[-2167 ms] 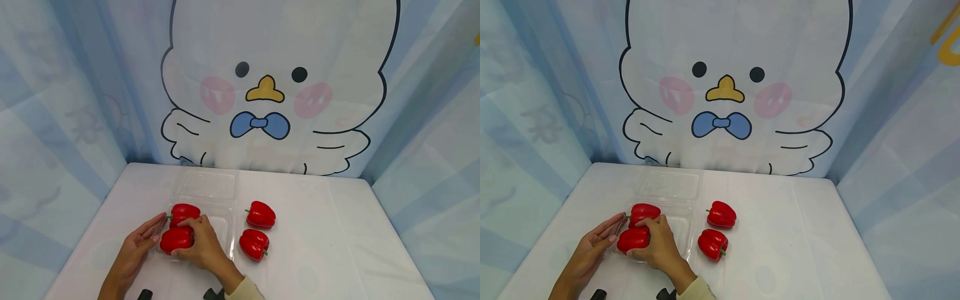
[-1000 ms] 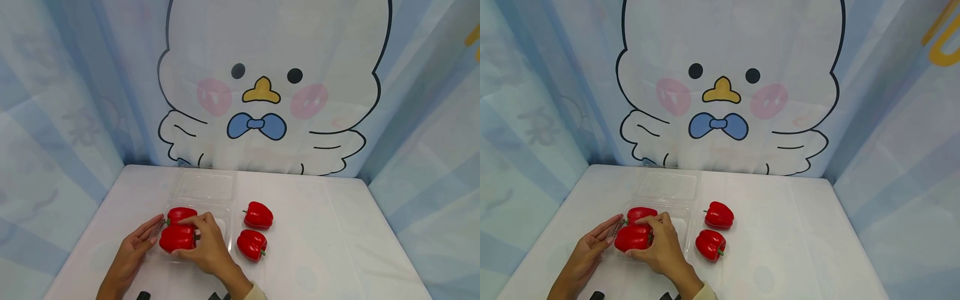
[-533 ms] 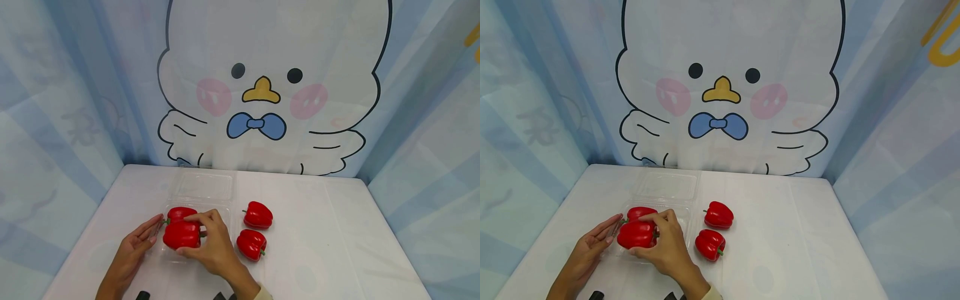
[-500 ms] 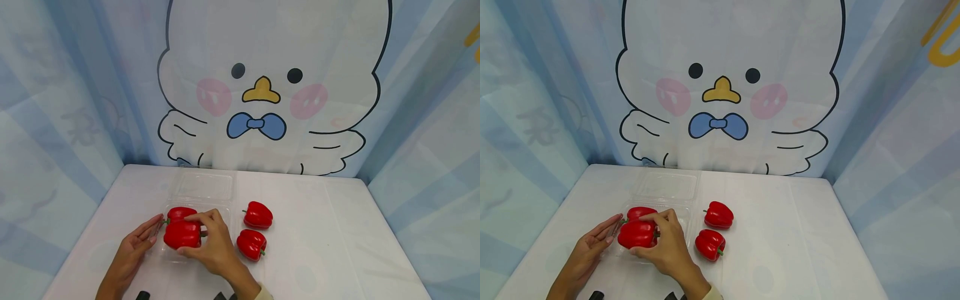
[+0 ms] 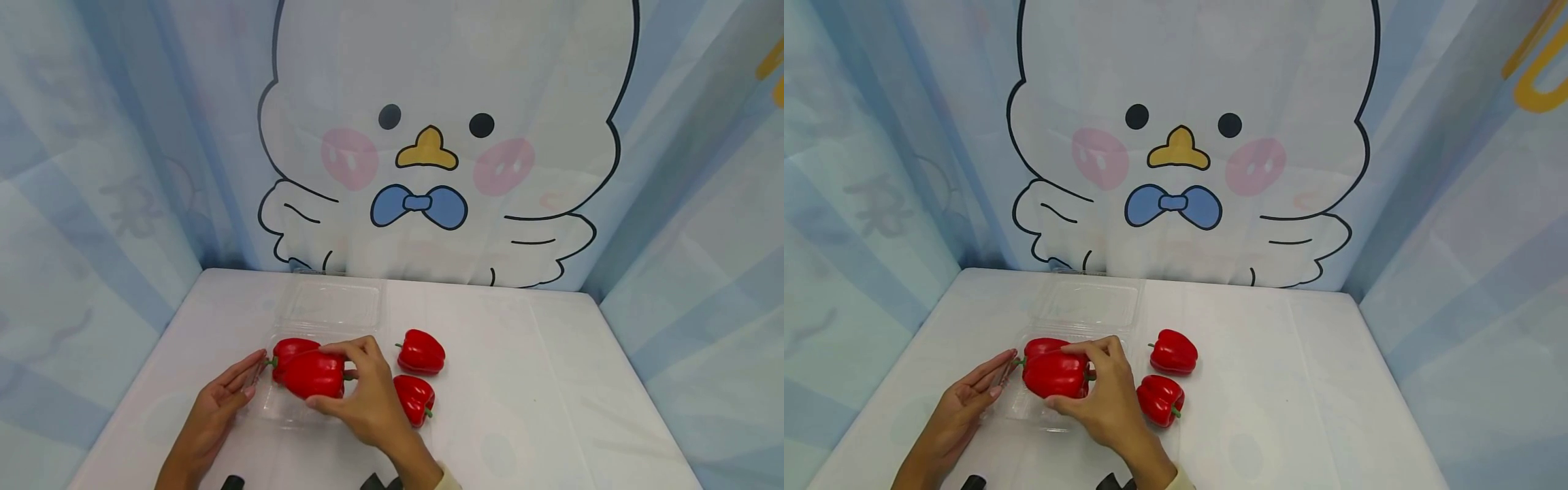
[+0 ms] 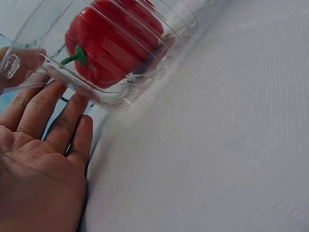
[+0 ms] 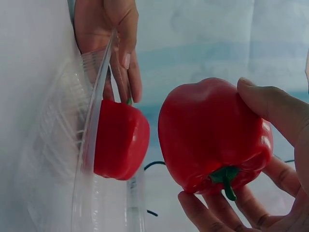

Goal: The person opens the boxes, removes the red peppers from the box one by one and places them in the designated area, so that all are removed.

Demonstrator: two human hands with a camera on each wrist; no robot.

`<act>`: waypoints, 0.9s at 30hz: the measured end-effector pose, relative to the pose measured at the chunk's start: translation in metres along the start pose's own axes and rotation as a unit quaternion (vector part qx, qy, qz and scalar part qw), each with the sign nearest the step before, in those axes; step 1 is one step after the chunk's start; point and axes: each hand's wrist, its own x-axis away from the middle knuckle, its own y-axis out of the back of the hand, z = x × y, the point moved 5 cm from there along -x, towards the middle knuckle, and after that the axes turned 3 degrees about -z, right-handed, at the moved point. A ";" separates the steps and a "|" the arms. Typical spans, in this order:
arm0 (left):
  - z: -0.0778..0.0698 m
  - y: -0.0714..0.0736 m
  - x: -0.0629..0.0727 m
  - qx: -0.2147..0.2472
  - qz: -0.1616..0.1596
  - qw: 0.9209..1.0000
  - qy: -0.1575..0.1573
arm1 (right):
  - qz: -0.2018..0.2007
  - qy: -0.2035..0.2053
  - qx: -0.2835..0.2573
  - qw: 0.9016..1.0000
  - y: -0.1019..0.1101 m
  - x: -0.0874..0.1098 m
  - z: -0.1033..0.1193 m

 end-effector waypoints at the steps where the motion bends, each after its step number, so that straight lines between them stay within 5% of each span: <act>1: 0.000 0.000 0.000 0.002 0.001 1.000 0.000 | -0.002 0.002 0.000 1.000 0.002 0.000 0.000; 27: -0.001 0.001 -0.002 -0.005 -0.010 0.999 0.032 | -0.084 0.000 0.024 0.996 0.053 0.007 -0.013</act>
